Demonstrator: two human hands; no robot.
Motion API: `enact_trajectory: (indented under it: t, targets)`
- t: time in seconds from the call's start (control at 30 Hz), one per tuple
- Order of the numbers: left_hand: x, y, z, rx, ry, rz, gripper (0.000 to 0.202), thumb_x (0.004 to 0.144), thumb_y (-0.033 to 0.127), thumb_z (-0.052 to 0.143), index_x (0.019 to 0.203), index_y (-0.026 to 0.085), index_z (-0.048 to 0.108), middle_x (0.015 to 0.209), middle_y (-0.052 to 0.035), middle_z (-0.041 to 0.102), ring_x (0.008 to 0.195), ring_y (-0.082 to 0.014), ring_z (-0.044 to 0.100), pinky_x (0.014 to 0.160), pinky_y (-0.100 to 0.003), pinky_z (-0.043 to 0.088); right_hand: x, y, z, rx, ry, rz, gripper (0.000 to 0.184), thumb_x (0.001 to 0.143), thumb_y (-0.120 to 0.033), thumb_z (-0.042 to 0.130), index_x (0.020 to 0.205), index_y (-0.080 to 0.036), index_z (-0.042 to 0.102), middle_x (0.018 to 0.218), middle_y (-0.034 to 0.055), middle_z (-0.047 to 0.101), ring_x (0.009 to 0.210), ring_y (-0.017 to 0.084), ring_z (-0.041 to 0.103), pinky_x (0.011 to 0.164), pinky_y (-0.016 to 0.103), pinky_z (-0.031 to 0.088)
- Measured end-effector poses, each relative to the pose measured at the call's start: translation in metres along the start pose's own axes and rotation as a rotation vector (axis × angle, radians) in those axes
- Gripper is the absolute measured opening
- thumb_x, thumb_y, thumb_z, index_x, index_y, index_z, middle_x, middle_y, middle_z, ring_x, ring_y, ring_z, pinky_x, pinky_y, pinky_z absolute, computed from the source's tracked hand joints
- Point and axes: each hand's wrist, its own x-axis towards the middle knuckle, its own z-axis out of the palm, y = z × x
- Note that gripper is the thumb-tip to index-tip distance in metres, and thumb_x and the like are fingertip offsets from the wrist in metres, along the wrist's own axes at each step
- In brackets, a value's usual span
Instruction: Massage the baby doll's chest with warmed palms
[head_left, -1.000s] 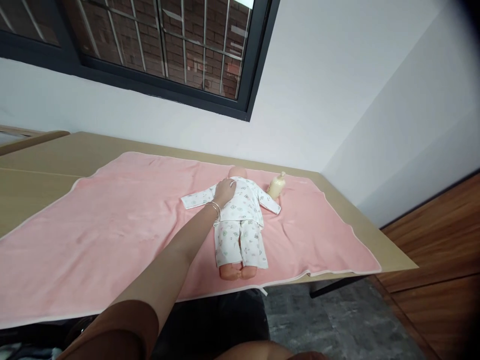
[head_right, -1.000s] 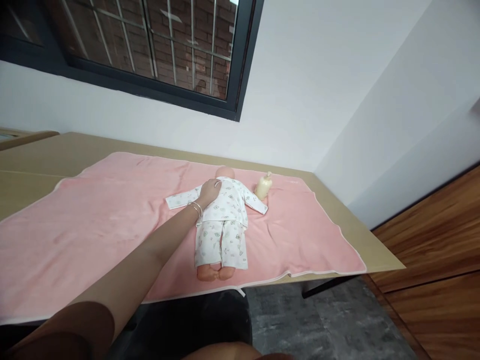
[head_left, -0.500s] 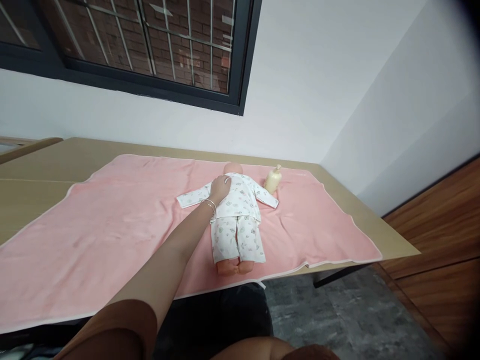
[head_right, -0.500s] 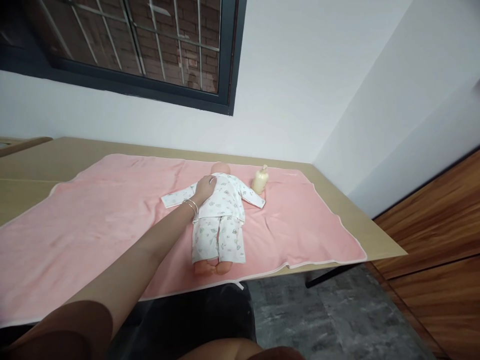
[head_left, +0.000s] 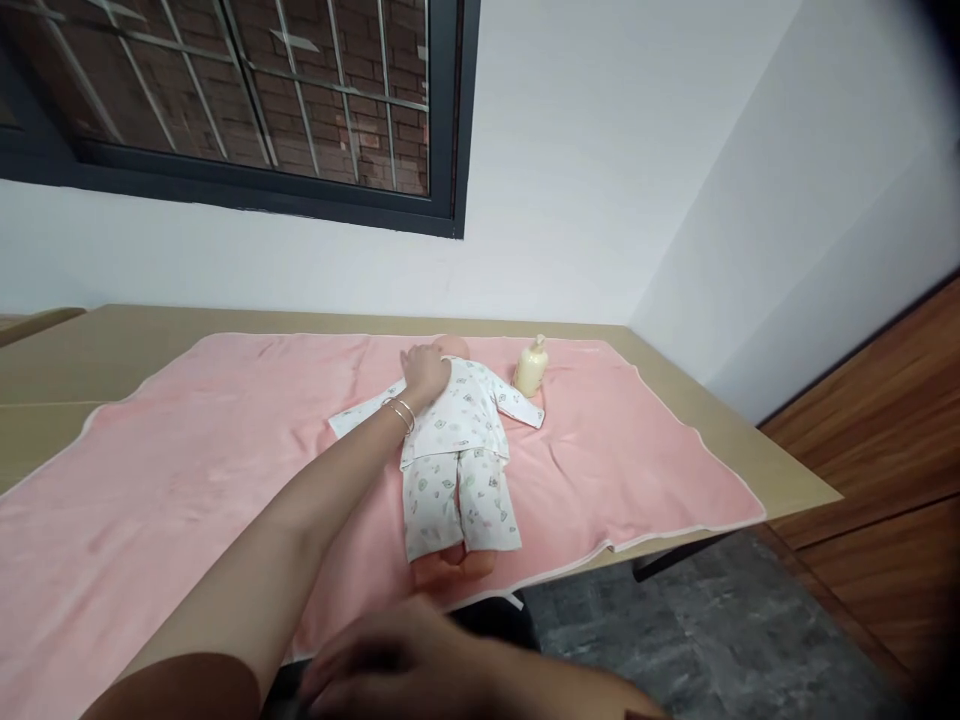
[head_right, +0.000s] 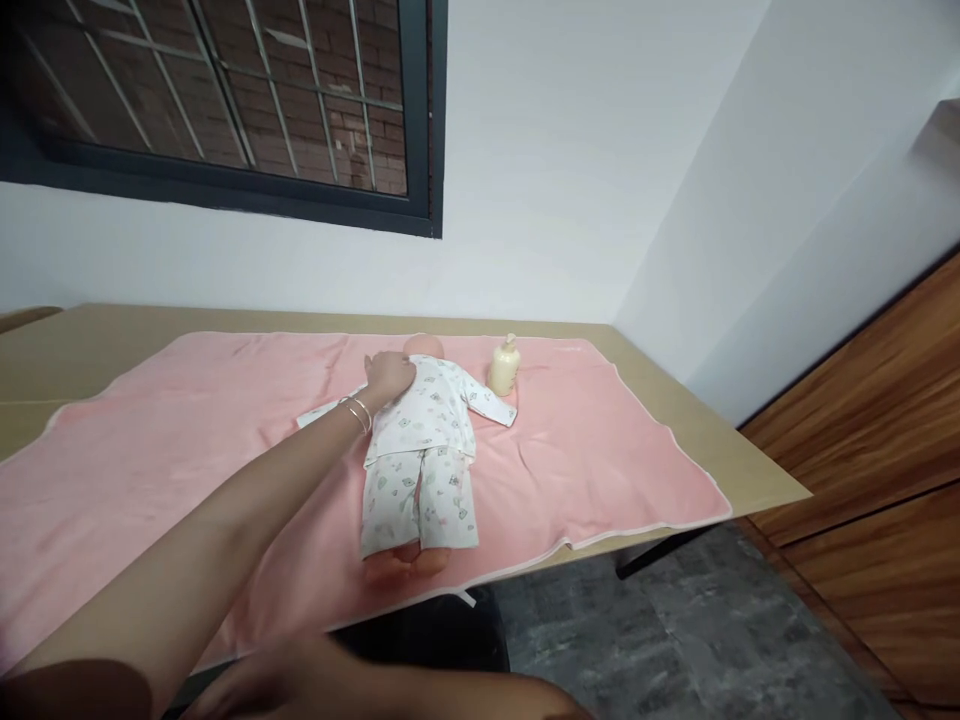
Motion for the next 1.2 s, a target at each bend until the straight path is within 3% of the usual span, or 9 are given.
enact_trajectory:
  t: [0.13,0.3,0.43,0.53,0.67,0.83,0.93,1.07,1.2]
  targets:
    - [0.001,0.052,0.008,-0.640,0.064,0.015,0.033,0.091,0.023,0.058,0.119,0.018,0.075,0.137,-0.0127,0.076,0.134,-0.0312,0.067,0.118,-0.044,0.050,-0.048,-0.017,-0.092,-0.037,0.519,-0.107,0.026,0.096,-0.041,0.072,0.116,-0.027,0.082,0.108,0.0044,0.084,0.097,0.023,0.080,0.089,0.038,0.064]
    - [-0.007,0.126,0.032,-1.420,-0.357,-0.390,0.046,0.104,0.044,0.041,0.123,0.014,0.070,0.131,-0.0195,0.077,0.123,-0.0286,0.075,0.105,-0.040,0.058,-0.062,-0.080,-0.247,-0.485,1.139,-0.394,0.027,0.093,-0.029,0.060,0.110,-0.026,0.081,0.120,0.0081,0.083,0.116,0.027,0.077,0.108,0.049,0.061]
    - [-0.017,0.160,0.055,-1.650,-0.515,-0.597,0.058,0.105,0.054,0.038,0.139,0.014,0.064,0.134,-0.0208,0.075,0.120,-0.0284,0.075,0.097,-0.038,0.062,-0.037,-0.098,-0.351,-0.956,1.207,-0.105,0.052,0.084,-0.015,0.049,0.127,-0.019,0.078,0.141,0.0120,0.076,0.143,0.029,0.063,0.129,0.053,0.044]
    - [-0.024,0.169,0.067,-1.730,-0.513,-0.708,0.062,0.106,0.056,0.036,0.140,0.012,0.064,0.134,-0.0215,0.073,0.116,-0.0270,0.075,0.089,-0.034,0.062,-0.021,-0.085,-0.393,-1.050,1.072,0.056,0.068,0.073,-0.007,0.049,0.136,-0.013,0.074,0.151,0.0149,0.070,0.155,0.029,0.053,0.137,0.054,0.030]
    - [-0.031,0.168,0.075,-1.767,-0.540,-0.696,0.059,0.107,0.054,0.034,0.136,0.014,0.066,0.133,-0.0196,0.073,0.111,-0.0266,0.075,0.083,-0.034,0.061,-0.009,-0.061,-0.408,-1.048,0.993,0.087,0.081,0.065,-0.005,0.050,0.144,-0.007,0.069,0.159,0.0182,0.062,0.160,0.029,0.045,0.139,0.054,0.025]
    - [-0.035,0.157,0.073,-1.757,-0.539,-0.731,0.053,0.108,0.051,0.038,0.133,0.014,0.066,0.122,-0.0173,0.075,0.098,-0.0255,0.075,0.082,-0.036,0.061,0.000,-0.054,-0.411,-1.089,1.065,0.151,0.073,0.069,-0.007,0.050,0.140,-0.004,0.070,0.156,0.0226,0.063,0.158,0.033,0.048,0.137,0.056,0.028]
    - [-0.040,0.146,0.061,-1.786,-0.571,-0.764,0.048,0.109,0.047,0.039,0.130,0.013,0.066,0.114,-0.0166,0.076,0.093,-0.0241,0.075,0.084,-0.036,0.062,0.008,-0.055,-0.405,-1.085,1.139,0.073,0.069,0.073,-0.011,0.053,0.140,-0.005,0.069,0.162,0.0231,0.057,0.165,0.036,0.036,0.137,0.060,0.026]
    - [-0.056,0.127,0.024,-1.870,-0.619,-0.726,0.043,0.111,0.040,0.037,0.129,0.015,0.067,0.113,-0.0167,0.077,0.098,-0.0254,0.078,0.094,-0.039,0.064,0.035,-0.050,-0.370,-0.976,1.224,-0.103,0.065,0.081,-0.017,0.052,0.145,-0.017,0.067,0.172,0.0143,0.047,0.166,0.032,0.034,0.137,0.061,0.025]
    - [-0.077,0.110,-0.022,-1.908,-0.499,-0.541,0.043,0.113,0.038,0.037,0.135,0.020,0.069,0.126,-0.0130,0.077,0.117,-0.0262,0.076,0.109,-0.043,0.060,0.074,-0.047,-0.311,-0.977,0.997,-0.139,0.052,0.096,-0.027,0.049,0.144,-0.022,0.068,0.171,0.0118,0.049,0.166,0.032,0.034,0.138,0.062,0.018]
